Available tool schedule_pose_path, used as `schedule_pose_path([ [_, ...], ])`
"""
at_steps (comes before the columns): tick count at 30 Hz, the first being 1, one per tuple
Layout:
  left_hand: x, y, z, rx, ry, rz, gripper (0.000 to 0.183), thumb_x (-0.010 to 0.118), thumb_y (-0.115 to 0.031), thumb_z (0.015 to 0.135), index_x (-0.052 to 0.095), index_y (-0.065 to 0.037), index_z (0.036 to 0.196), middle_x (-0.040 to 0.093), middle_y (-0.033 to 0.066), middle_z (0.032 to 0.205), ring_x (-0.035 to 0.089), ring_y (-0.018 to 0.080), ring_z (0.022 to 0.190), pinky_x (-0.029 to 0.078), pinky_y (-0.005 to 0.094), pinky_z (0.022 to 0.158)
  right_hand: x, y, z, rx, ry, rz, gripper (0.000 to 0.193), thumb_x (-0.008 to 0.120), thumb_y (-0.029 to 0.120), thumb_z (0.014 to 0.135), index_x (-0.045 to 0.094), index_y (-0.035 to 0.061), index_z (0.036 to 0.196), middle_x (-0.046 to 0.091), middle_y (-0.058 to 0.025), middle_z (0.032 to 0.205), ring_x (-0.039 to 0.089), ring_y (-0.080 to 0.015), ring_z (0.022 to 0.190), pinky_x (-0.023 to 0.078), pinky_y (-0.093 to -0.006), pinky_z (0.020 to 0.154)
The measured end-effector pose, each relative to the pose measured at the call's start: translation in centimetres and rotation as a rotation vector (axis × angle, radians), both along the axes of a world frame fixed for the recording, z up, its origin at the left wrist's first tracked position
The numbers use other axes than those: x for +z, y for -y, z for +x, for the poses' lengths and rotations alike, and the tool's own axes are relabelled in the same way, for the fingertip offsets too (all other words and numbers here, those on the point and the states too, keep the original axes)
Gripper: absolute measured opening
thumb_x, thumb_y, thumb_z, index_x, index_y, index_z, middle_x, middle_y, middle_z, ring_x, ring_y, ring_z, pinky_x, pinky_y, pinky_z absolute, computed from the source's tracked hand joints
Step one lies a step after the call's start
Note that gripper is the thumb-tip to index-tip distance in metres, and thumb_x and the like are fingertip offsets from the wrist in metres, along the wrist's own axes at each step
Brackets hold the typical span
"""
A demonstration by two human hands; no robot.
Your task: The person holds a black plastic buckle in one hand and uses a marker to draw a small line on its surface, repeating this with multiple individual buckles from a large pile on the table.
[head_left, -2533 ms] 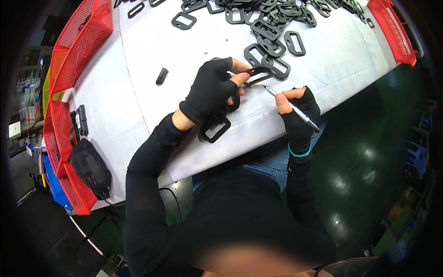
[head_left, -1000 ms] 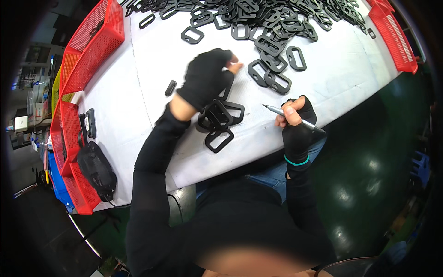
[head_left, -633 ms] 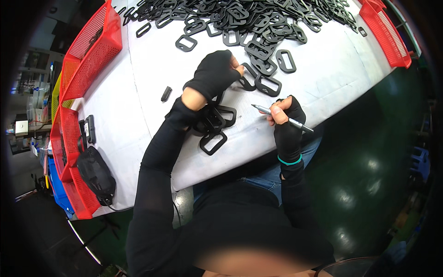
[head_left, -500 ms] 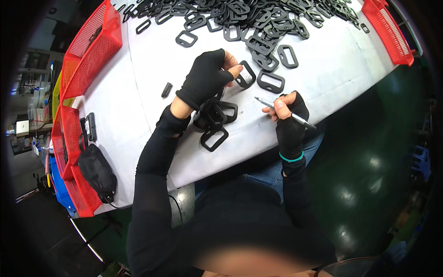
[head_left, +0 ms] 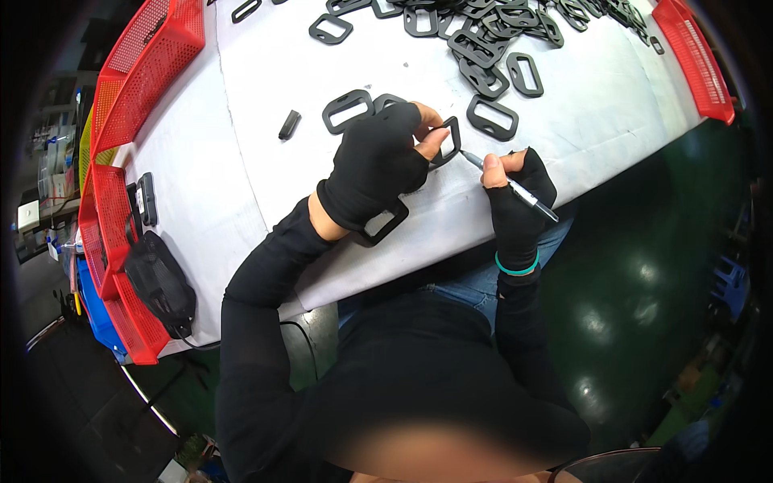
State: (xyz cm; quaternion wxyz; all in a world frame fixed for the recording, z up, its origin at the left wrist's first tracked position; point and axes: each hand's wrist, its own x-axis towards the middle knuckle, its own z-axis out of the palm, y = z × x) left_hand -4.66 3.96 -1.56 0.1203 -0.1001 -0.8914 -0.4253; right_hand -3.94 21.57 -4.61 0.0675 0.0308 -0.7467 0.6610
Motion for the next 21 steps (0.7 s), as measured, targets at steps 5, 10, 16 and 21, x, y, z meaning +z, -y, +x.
schedule_pose_path([
  [5, -0.14, -0.06, 0.01, -0.022, -0.068, -0.035, 0.014, 0.070, -0.010, 0.079, 0.061, -0.003, 0.086, 0.060, 0.0048, 0.068, 0.058, 0.0110, 0.058, 0.045, 0.0221, 0.054, -0.24, -0.13, -0.21, 0.055, -0.044, 0.038, 0.016, 0.067, 0.007, 0.080, 0.056, -0.0011, 0.071, 0.057, -0.0024, 0.059, 0.051, -0.0059, 0.053, 0.041, -0.0213, 0.050],
  [10, 0.00, 0.06, -0.01, -0.031, -0.086, -0.040, 0.013, 0.070, -0.009, 0.079, 0.060, -0.003, 0.085, 0.060, 0.0047, 0.068, 0.058, 0.0115, 0.058, 0.045, 0.0223, 0.054, -0.13, 0.08, -0.32, 0.055, -0.069, 0.076, 0.014, 0.067, 0.005, 0.079, 0.056, -0.0012, 0.071, 0.057, -0.0030, 0.059, 0.051, -0.0063, 0.053, 0.040, -0.0218, 0.050],
  [16, -0.10, 0.10, -0.10, -0.041, -0.075, -0.039, 0.013, 0.070, -0.009, 0.079, 0.060, -0.003, 0.086, 0.060, 0.0046, 0.069, 0.058, 0.0119, 0.058, 0.046, 0.0225, 0.054, -0.14, 0.01, -0.36, 0.054, -0.058, 0.103, 0.012, 0.066, 0.004, 0.078, 0.057, -0.0015, 0.072, 0.056, -0.0029, 0.059, 0.051, -0.0062, 0.053, 0.040, -0.0219, 0.050],
  [21, -0.21, 0.05, -0.08, -0.036, -0.080, -0.040, 0.013, 0.070, -0.009, 0.079, 0.060, -0.004, 0.086, 0.061, 0.0048, 0.070, 0.058, 0.0122, 0.059, 0.046, 0.0226, 0.055, -0.35, -0.05, -0.30, 0.036, -0.047, 0.065, 0.014, 0.067, 0.004, 0.078, 0.056, -0.0013, 0.072, 0.056, -0.0026, 0.059, 0.050, -0.0060, 0.054, 0.040, -0.0221, 0.050],
])
